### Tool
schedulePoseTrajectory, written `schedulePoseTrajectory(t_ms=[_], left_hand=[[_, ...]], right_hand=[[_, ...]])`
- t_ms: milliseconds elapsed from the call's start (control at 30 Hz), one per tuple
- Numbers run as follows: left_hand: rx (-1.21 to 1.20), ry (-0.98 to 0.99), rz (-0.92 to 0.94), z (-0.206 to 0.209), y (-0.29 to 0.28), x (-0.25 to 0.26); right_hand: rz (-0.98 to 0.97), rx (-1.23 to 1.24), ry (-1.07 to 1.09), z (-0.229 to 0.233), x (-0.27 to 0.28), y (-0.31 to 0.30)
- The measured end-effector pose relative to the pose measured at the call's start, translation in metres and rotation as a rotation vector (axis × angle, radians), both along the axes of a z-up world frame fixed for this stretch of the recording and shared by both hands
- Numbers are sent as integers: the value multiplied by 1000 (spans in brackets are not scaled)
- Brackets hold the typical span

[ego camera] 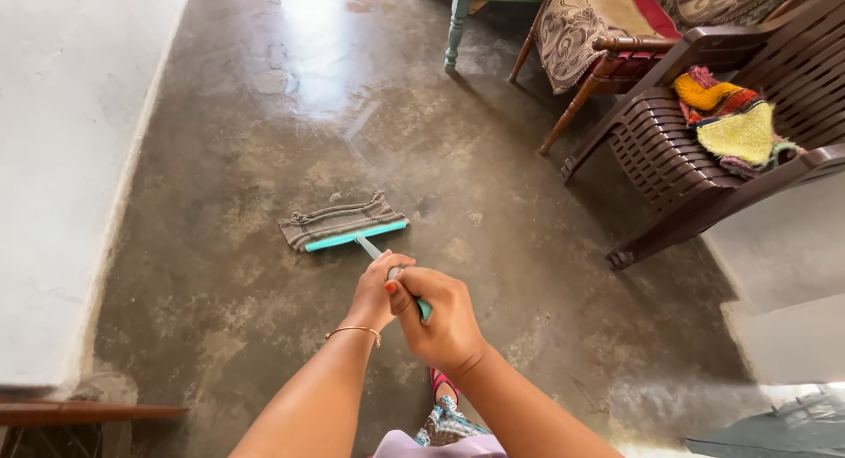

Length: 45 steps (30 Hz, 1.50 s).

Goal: Mopping a wet floor using a squeegee and a cloth.

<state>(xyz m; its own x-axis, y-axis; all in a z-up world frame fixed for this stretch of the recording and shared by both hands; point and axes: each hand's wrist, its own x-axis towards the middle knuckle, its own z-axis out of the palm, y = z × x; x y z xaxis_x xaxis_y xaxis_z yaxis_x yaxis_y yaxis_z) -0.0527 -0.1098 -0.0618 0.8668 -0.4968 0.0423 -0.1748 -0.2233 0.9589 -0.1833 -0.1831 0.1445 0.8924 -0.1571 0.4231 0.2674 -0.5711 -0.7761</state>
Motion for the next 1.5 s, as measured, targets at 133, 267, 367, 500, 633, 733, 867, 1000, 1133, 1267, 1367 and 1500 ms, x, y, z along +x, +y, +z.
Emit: schedulePoseTrajectory(t_ms=[133, 267, 367, 500, 633, 733, 867, 1000, 1133, 1267, 1367, 1500], left_hand=[[-187, 424, 50, -74, -45, 49], [234, 55, 28, -92, -89, 98], [683, 165, -18, 11, -112, 117], [978, 246, -62, 48, -121, 136], [1009, 178, -54, 14, -135, 147], [1028, 212, -13, 4, -132, 150], [1103, 216, -25, 9, -119, 160], [1111, 228, 77, 11, -99, 161], [1070, 171, 140, 21, -88, 143], [1095, 187, 119, 34, -74, 117], [1055, 158, 139, 50, -66, 97], [995, 106, 130, 58, -47, 65]], right_hand=[[5, -19, 45, -25, 31, -48], [78, -22, 29, -44, 73, -106], [109, 1, 4, -53, 116, -151], [94, 130, 101, -60, 170, -212], [83, -7, 169, -120, 192, -260], [19, -95, 279, -148, 206, -264], [-89, -74, 486, -156, 238, -259], [-131, -25, 486, -143, 265, -255], [-99, -100, 501, -114, 268, -241], [-80, -345, 487, -66, 241, -214], [-113, -356, 539, -19, 208, -204], [-210, -270, 658, 15, 141, -189]])
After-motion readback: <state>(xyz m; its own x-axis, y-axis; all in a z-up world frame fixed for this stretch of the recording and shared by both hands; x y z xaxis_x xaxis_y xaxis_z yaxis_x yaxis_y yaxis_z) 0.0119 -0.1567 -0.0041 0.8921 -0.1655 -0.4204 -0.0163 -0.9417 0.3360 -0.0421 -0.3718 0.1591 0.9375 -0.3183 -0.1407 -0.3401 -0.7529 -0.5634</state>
